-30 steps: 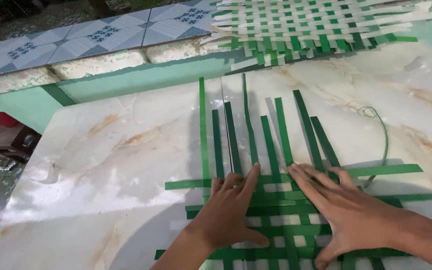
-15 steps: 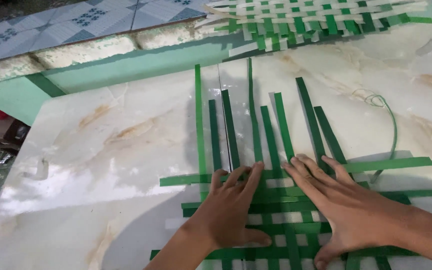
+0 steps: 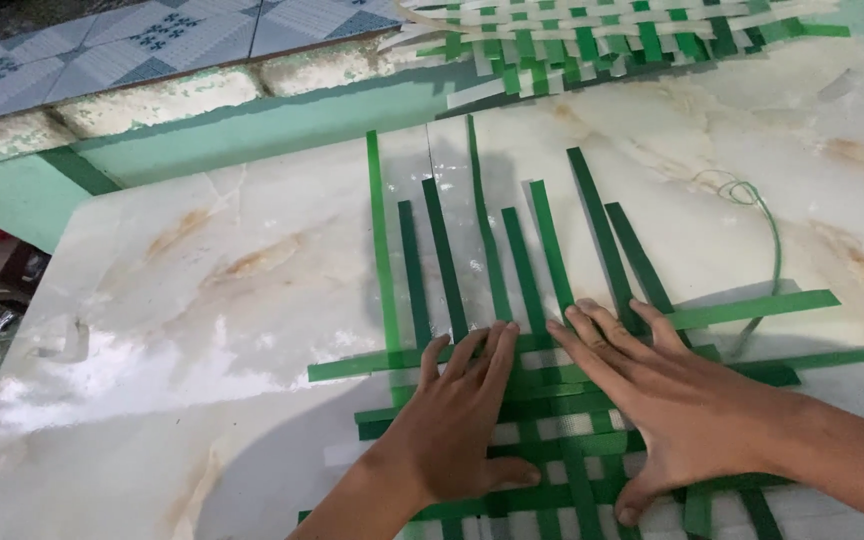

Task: Weaving green and white plastic strips together on a table to form a flat mat.

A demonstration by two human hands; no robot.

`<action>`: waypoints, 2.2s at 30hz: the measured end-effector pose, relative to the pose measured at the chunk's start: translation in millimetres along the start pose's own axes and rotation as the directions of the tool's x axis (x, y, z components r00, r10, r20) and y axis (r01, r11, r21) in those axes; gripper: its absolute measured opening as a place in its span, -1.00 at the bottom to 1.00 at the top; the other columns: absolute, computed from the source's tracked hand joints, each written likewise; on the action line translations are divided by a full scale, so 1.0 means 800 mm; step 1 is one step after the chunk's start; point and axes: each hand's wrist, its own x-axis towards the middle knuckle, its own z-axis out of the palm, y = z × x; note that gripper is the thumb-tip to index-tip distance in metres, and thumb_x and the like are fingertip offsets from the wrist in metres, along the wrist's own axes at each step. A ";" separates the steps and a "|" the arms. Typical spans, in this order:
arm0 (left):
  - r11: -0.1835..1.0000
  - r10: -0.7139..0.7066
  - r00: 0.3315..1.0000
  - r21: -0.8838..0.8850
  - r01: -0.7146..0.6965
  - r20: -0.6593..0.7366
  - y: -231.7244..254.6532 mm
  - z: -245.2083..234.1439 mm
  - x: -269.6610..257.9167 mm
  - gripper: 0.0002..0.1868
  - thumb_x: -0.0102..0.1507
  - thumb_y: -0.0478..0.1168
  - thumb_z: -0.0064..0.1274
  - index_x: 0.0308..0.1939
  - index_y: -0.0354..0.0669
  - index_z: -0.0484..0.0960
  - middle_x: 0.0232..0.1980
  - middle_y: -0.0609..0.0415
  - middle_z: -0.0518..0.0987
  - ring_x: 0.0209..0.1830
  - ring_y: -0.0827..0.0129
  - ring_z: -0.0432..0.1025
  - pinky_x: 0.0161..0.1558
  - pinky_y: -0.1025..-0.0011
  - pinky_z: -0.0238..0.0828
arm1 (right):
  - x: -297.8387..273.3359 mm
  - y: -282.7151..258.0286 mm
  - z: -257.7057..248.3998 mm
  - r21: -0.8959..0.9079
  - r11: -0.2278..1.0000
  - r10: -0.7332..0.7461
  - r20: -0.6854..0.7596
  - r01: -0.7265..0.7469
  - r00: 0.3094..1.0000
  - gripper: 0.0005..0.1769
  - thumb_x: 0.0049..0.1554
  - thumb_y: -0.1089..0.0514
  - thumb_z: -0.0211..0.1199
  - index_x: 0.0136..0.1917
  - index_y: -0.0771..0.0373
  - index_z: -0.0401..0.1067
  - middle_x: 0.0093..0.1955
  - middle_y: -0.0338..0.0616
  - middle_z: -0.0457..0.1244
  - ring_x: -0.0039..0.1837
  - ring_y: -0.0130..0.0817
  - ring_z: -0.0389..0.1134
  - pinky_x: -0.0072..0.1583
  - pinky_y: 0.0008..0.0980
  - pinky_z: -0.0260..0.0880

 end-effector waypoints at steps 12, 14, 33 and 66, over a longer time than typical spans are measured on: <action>0.997 0.052 0.996 -0.046 -0.056 -0.078 -0.005 0.012 -0.006 0.23 0.11 0.34 -0.01 0.49 -0.26 -0.42 0.59 -0.15 -0.30 0.57 0.03 -0.45 0.36 -0.15 -0.78 | 0.002 -0.013 -0.021 0.004 1.000 0.024 0.109 -0.025 0.994 0.87 -0.05 -0.69 0.69 0.56 0.09 -0.89 0.60 0.05 -0.89 0.57 0.02 -0.97 0.37 0.23 -0.98; 0.998 0.060 0.995 -0.019 -0.062 -0.084 -0.005 0.013 -0.006 0.23 0.12 0.32 0.02 0.49 -0.28 -0.40 0.59 -0.16 -0.28 0.57 0.03 -0.44 0.37 -0.14 -0.77 | 0.002 -0.011 -0.021 -0.014 1.000 0.026 0.107 -0.024 0.994 0.85 -0.06 -0.72 0.63 0.56 0.07 -0.89 0.60 0.03 -0.91 0.56 0.03 -0.98 0.38 0.23 -0.96; 1.000 0.021 0.999 0.011 -0.021 -0.042 0.002 0.004 -0.008 0.23 0.12 0.30 0.04 0.48 -0.29 -0.39 0.59 -0.12 -0.29 0.58 0.11 -0.46 0.35 -0.19 -0.80 | 0.001 -0.024 -0.038 0.020 0.996 0.086 0.191 -0.091 0.978 0.75 -0.10 -0.63 0.48 0.54 0.07 -0.92 0.60 -0.08 -0.96 0.58 -0.06 -1.01 0.49 0.06 -0.83; 0.941 -0.302 0.942 -0.201 0.271 -0.143 -0.025 -0.032 -0.098 0.20 0.07 0.24 0.19 0.53 0.22 -0.34 0.49 0.10 0.22 0.30 0.03 0.19 0.20 0.15 0.10 | -0.054 0.023 -0.019 0.371 0.807 0.466 0.078 -0.460 0.881 0.57 -0.07 -0.38 0.50 0.53 -0.46 -0.89 0.64 -0.48 -0.87 0.65 -0.28 -0.86 0.53 0.02 -0.59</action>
